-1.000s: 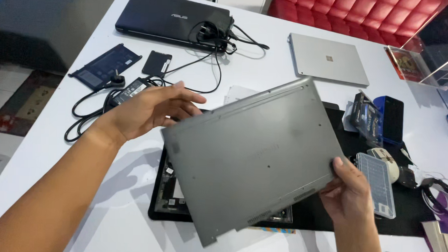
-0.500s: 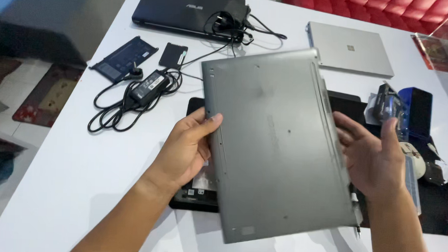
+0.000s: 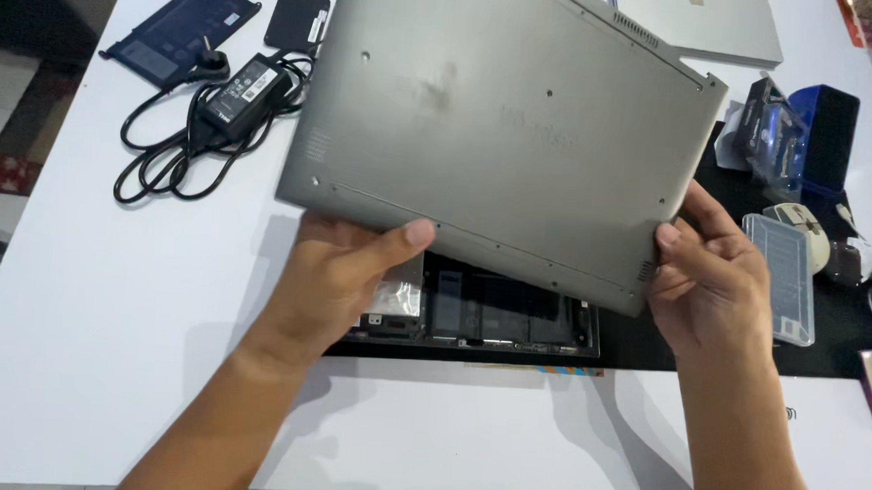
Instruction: The person removes the back panel of a laptop, uses a screwdriver and fingers to disconnect and reconnect internal cables on the motherboard, and then opens the laptop lid to test the power.
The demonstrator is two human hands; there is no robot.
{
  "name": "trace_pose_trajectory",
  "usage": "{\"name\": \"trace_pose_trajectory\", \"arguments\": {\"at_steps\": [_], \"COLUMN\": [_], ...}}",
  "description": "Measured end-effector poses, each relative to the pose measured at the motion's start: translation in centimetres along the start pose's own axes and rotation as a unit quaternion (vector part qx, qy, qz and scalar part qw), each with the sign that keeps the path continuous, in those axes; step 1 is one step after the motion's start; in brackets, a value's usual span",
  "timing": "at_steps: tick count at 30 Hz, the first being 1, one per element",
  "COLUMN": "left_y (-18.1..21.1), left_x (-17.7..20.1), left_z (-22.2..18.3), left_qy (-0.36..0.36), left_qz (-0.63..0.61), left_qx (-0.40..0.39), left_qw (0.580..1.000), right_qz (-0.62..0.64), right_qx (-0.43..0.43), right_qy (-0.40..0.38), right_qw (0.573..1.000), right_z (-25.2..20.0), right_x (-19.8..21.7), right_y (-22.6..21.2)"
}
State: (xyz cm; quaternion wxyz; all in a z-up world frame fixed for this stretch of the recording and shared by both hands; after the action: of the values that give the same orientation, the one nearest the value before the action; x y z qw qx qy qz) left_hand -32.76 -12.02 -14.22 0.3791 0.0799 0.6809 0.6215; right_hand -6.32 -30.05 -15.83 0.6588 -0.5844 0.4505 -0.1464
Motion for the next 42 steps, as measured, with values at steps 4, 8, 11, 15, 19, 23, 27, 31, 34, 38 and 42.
{"name": "trace_pose_trajectory", "arguments": {"at_steps": [4,8,11,15,19,23,27,31,34,38,42], "left_y": [1.5,1.1,0.3,-1.0,-1.7,-2.2,-2.6,-3.3,-3.4,-3.4,-3.4], "left_x": [3.1,5.2,6.6,8.4,8.4,8.2,8.1,8.2,8.2,8.3,8.2], "left_z": [-0.8,-1.8,-2.2,-2.8,-4.1,-5.1,-5.9,-6.1,-6.1,-5.9,-5.8], "left_qy": [0.022,0.083,0.096,0.069,0.078,0.069,0.033,0.026,0.023,0.023,0.041], "left_qz": [0.014,0.146,0.212,0.335,0.356,0.416,0.464,0.482,0.481,0.485,0.481], "left_qx": [0.046,0.098,0.113,0.101,0.118,0.120,0.073,0.060,0.064,0.050,0.076], "left_qw": [0.999,0.981,0.966,0.934,0.924,0.899,0.882,0.874,0.874,0.873,0.872], "right_qz": [-0.072,-0.126,-0.133,-0.193,-0.247,-0.357,-0.412,-0.422,-0.426,-0.431,-0.432], "right_qx": [-0.008,-0.048,-0.071,-0.094,-0.097,-0.055,-0.040,-0.053,-0.048,-0.023,-0.014], "right_qy": [-0.002,0.072,0.078,0.086,0.086,0.055,0.037,0.034,0.043,0.038,0.030], "right_qw": [0.997,0.988,0.986,0.973,0.960,0.931,0.910,0.904,0.903,0.901,0.901], "right_z": [0.0,-0.5,-1.2,-2.3,-2.9,-3.0,-2.9,-2.8,-2.6,-1.9,-2.2], "right_x": [1.4,1.4,0.6,0.0,0.6,1.9,2.7,2.1,2.1,3.1,2.3], "right_y": [-0.4,0.3,1.0,1.5,2.5,3.3,4.0,4.0,4.1,4.6,4.3]}}
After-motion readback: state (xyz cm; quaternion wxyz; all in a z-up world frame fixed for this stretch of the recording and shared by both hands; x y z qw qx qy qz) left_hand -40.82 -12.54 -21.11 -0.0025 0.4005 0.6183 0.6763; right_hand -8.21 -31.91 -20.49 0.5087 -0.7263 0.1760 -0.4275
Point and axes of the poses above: each hand's wrist, its own z-axis towards the middle knuckle, its own x-axis out of the back of the hand, y = z × x, the point moved 1 cm from there along z, towards the middle knuckle, and after that the axes turned 4 degrees about y, right-handed, at the moved point
